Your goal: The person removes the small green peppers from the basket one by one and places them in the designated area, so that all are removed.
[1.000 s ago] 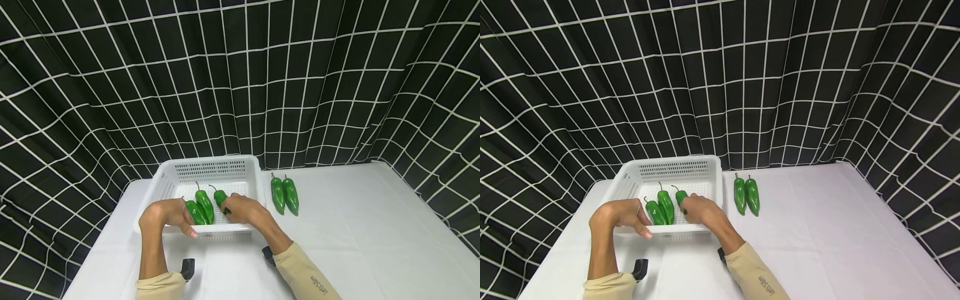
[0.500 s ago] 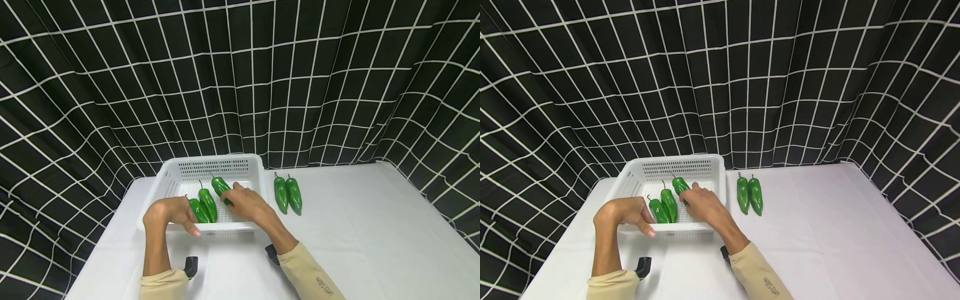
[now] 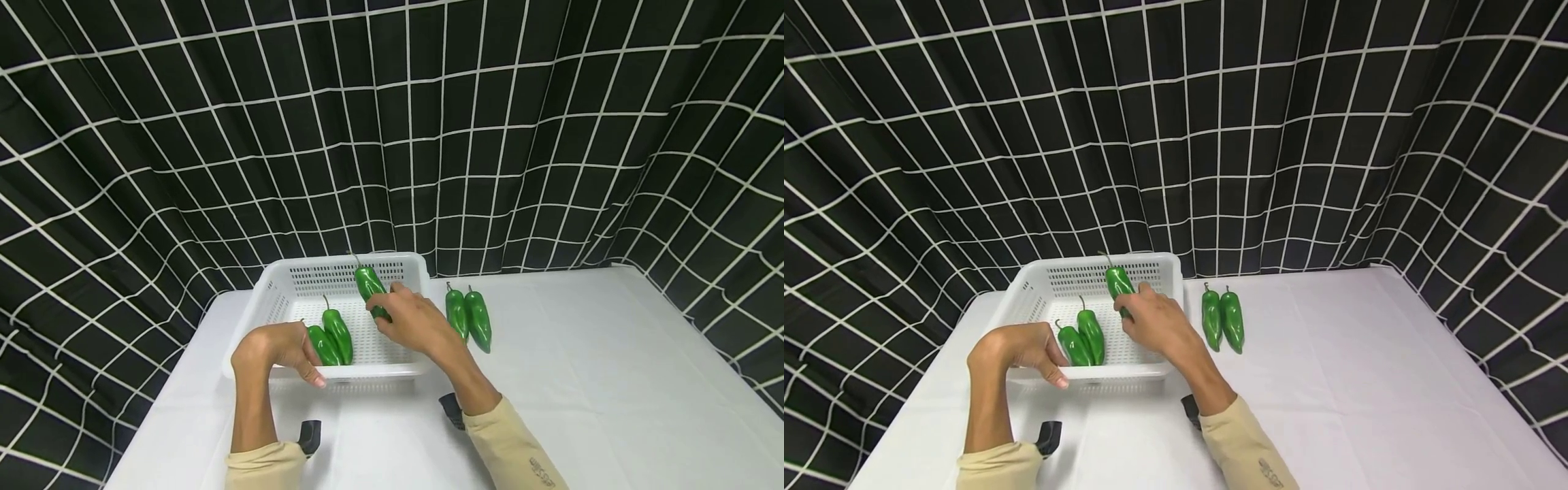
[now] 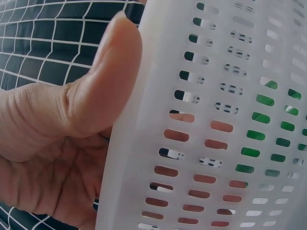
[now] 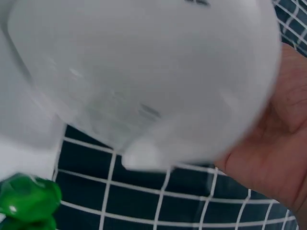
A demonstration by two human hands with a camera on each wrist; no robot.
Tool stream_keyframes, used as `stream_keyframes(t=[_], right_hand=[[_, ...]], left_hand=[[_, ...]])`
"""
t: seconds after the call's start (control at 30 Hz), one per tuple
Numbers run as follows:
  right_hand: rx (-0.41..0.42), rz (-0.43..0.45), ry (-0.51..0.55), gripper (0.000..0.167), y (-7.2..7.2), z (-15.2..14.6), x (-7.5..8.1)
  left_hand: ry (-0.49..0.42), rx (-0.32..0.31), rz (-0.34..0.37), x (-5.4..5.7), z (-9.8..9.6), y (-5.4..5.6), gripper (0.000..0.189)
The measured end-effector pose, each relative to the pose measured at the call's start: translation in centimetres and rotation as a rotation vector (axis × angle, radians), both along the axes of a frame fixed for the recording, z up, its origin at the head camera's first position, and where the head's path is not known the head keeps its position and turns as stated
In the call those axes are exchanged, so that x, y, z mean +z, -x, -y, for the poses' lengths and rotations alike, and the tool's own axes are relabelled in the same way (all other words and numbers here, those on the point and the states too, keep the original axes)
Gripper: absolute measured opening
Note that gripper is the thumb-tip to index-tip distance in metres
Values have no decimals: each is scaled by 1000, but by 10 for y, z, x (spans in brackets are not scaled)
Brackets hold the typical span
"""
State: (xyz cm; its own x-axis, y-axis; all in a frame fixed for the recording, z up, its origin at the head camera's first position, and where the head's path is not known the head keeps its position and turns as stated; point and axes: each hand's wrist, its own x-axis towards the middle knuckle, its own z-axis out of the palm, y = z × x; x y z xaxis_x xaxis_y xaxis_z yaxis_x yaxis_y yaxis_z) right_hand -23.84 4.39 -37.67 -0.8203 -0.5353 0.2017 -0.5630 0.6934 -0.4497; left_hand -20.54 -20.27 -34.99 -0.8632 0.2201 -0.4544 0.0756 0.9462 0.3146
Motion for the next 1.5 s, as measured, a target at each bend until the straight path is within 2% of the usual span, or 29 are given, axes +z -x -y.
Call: stream_keyframes(t=[0.2, 0.43, 0.53, 0.73, 0.9, 1.13, 1.37, 1.5], right_hand=[[-67, -8, 14, 28, 6, -21, 10], [-152, 21, 64, 30, 15, -52, 19], [-165, 26, 77, 30, 20, -66, 20], [-198, 99, 87, 32, 28, -95, 19], [-234, 137, 79, 31, 30, -118, 19], [-310, 213, -4, 33, 31, -145, 15], [-337, 253, -77, 33, 36, -163, 5], [-356, 329, -120, 33, 39, -167, -3]], left_hand=[[6, -1, 6, 0, 1, -1, 30], [21, 15, 0, 0, 0, 1, 31], [19, 20, 2, 0, 0, 1, 31], [22, 19, 6, 0, 1, -1, 34], [9, 26, 4, -1, 1, 0, 31], [1, 22, 9, -1, -1, 0, 30], [-1, 10, 4, -1, -1, 1, 33], [-2, 22, 18, -1, 0, 0, 31]])
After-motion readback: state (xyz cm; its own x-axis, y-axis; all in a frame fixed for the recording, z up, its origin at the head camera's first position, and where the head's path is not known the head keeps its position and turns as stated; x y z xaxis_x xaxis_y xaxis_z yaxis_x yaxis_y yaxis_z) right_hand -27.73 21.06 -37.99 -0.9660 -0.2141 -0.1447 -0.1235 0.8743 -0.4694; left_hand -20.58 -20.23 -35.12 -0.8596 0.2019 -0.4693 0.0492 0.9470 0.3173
